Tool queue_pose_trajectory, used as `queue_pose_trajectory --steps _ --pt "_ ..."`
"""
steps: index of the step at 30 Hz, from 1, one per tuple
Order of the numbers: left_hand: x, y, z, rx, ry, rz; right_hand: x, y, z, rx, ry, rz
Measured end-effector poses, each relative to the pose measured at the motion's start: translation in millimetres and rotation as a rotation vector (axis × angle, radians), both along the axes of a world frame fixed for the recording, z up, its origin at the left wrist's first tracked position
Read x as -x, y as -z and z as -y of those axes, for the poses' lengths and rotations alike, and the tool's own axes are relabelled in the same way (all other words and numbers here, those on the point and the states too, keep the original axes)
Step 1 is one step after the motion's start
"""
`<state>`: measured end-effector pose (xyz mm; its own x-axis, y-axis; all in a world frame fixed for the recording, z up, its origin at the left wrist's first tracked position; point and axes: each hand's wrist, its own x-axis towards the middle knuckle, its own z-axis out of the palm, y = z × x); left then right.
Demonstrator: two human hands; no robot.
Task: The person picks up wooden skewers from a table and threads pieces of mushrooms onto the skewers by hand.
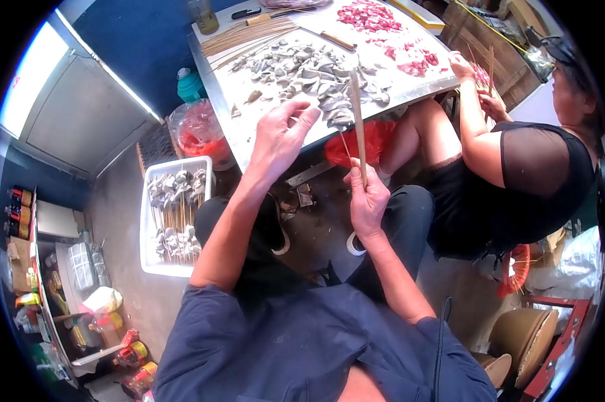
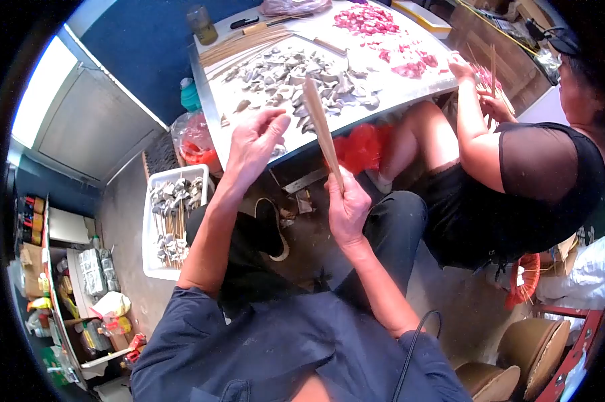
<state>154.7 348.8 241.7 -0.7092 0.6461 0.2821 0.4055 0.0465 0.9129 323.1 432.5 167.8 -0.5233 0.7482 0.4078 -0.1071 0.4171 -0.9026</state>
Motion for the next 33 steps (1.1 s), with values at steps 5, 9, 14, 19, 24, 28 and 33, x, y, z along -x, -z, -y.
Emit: queue_pose_trajectory --steps 5,9,14,19,24,28,33 --pt "-5.0 7.6 6.7 -0.132 0.187 0.486 3.0 6.2 16.4 -0.030 -0.084 -0.024" --pt "-2.3 25.1 6.7 -0.300 0.148 0.720 1.7 1.7 27.4 0.085 -0.172 0.034" --pt "2.1 30.5 19.5 -0.459 0.172 0.787 -11.4 2.4 33.3 0.381 -0.274 0.126" --pt "16.4 29.5 40.6 -0.542 0.060 0.778 -54.1 31.3 35.5 0.612 -0.339 0.205" --pt "11.9 29.0 49.5 -0.425 -0.048 0.714 -78.5 63.0 45.9 0.707 -0.205 0.294" --pt "8.3 34.3 51.6 -0.378 -0.064 0.676 -80.6 64.1 45.4 0.743 -0.226 0.219" --pt "3.0 34.4 50.3 -0.402 0.003 0.678 -74.4 39.6 45.5 0.732 -0.292 0.202"
